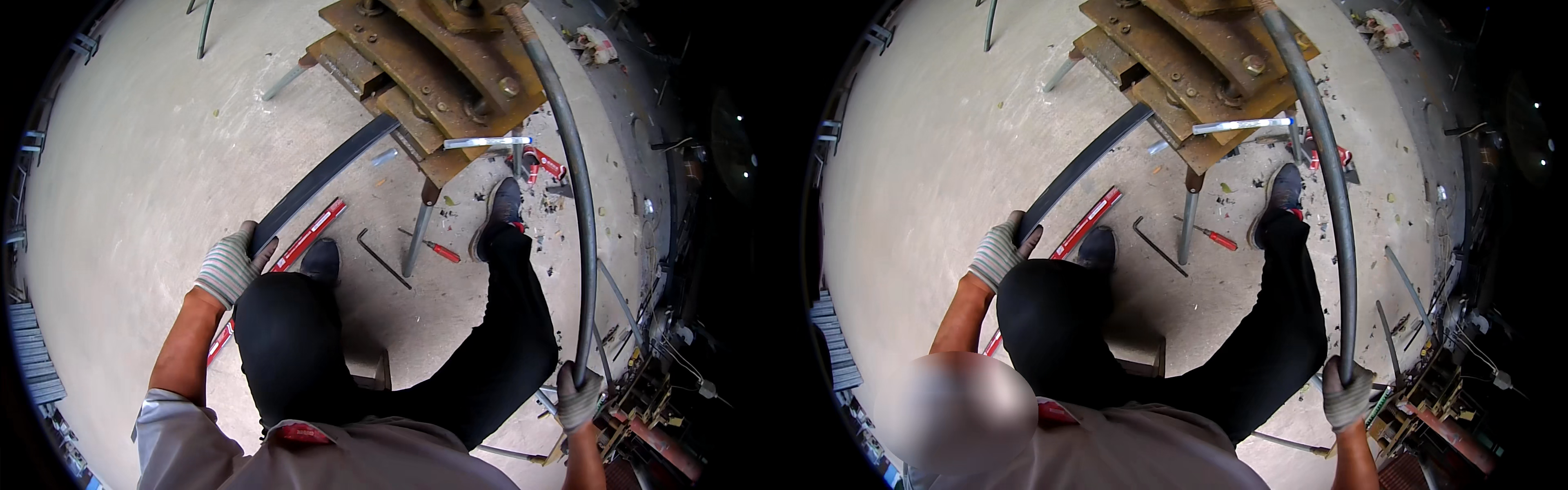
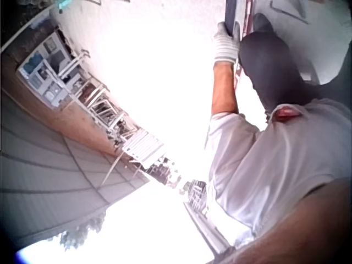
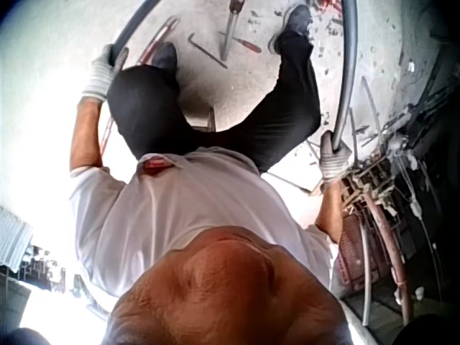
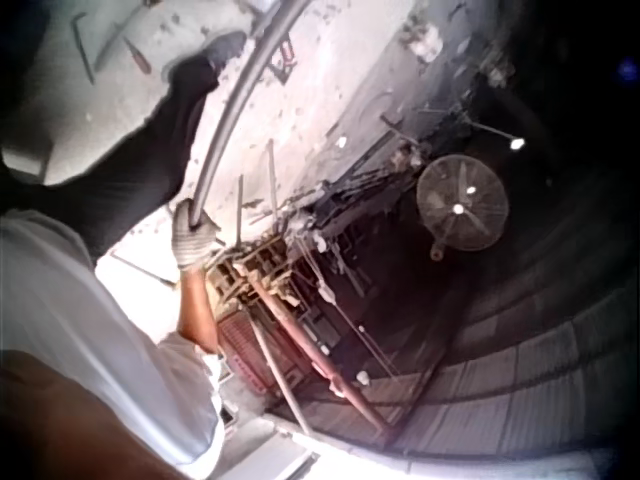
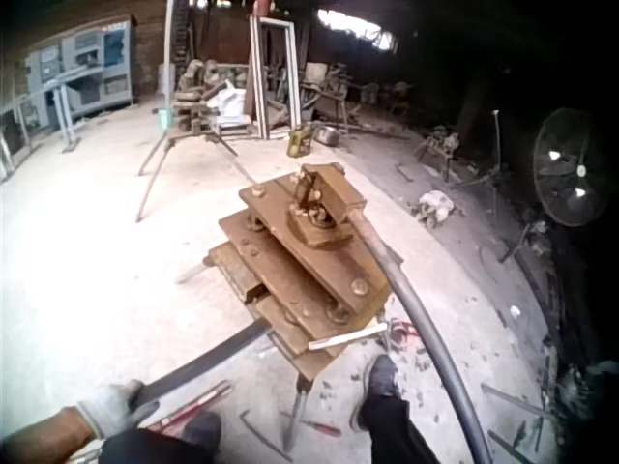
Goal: The person measures and marks a long metal bar using a tape measure and a marker. They repeatedly measure, mark, and reposition the bar on a workbench, then use a straightedge to draw lines along the bar.
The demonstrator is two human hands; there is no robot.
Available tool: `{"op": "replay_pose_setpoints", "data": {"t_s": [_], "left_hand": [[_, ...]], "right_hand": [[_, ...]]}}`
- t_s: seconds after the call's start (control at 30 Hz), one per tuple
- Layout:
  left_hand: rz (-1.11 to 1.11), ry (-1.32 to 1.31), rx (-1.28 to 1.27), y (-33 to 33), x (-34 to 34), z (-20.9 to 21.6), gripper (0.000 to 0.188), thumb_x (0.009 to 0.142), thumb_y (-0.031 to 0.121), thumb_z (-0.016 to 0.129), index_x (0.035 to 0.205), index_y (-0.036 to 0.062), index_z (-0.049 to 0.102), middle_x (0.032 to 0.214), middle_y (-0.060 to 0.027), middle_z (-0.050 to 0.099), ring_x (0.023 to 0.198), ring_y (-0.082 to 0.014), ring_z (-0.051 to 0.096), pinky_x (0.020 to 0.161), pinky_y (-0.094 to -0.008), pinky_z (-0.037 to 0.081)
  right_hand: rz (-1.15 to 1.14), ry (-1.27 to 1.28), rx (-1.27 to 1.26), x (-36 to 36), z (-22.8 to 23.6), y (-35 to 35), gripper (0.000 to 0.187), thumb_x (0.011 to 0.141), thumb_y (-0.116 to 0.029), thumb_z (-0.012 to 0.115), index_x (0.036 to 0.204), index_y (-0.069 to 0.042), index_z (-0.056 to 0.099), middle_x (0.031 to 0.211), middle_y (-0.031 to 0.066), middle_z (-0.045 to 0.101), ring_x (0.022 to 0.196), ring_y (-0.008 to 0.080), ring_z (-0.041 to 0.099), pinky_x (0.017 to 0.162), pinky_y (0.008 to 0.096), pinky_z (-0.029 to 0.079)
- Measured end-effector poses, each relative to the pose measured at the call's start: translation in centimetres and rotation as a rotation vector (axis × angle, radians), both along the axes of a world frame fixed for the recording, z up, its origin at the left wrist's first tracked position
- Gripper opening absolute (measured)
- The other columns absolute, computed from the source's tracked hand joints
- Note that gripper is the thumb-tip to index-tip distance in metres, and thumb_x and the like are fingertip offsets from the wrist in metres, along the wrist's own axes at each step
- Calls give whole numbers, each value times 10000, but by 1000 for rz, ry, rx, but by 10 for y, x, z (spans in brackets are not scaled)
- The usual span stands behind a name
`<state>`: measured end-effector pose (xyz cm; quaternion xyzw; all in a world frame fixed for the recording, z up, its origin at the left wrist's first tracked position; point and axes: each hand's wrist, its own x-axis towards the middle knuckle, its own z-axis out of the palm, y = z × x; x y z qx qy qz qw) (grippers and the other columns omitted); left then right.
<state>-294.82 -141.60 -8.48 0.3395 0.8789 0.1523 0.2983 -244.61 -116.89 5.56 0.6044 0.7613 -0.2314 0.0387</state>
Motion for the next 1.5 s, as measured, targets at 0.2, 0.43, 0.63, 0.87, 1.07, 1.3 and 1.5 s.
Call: {"op": "replay_pose_setpoints", "data": {"t_s": [0.2,0.43,0.63,0.87,1.07,1.3,1.5], "left_hand": [[27,-28,-95,3,1,7,462,992,421,621,1119,-23,601,814,-292,663,832,-458,687,727,-479,530],[26,-18,-100,5,2,5,480,993,425,617,1144,-29,591,802,-302,660,819,-464,690,710,-477,538],[-34,9,-111,19,-1,12,445,1000,407,608,1106,-24,590,810,-292,661,832,-465,683,719,-475,541],[-39,28,-101,16,0,9,450,997,421,608,1129,-9,605,805,-281,663,816,-456,684,723,-479,530],[-70,5,-134,14,-5,10,513,990,480,585,1136,-12,601,857,-300,680,880,-471,684,781,-505,541],[-198,70,82,44,-8,56,637,935,431,697,1365,-19,561,1156,-264,655,1067,-390,668,931,-421,543],[-469,173,529,122,46,119,545,937,361,726,1317,-6,592,1156,-229,641,1061,-355,655,935,-417,541]], "right_hand": [[-119,142,-18,-1,-16,-5,377,965,-212,633,657,-46,492,568,7,406,581,84,367,510,326,310],[-55,145,18,31,-27,-3,395,968,-216,636,650,-59,464,569,15,407,592,92,368,522,329,300],[-45,149,-12,29,-24,-4,432,968,-279,647,656,-45,460,579,14,386,596,98,362,524,341,286],[-53,144,60,19,-26,-5,378,975,-232,614,678,-35,486,581,21,396,591,101,367,520,343,298],[-64,156,164,6,-25,-7,295,954,-210,641,736,-18,589,579,46,491,576,100,448,537,322,379],[-7,166,282,2,-27,-10,240,937,-213,678,787,-27,653,567,68,505,540,116,452,536,325,404],[-30,227,326,1,-28,-13,345,940,-251,717,707,-47,565,541,48,442,518,112,396,495,331,345]]}}
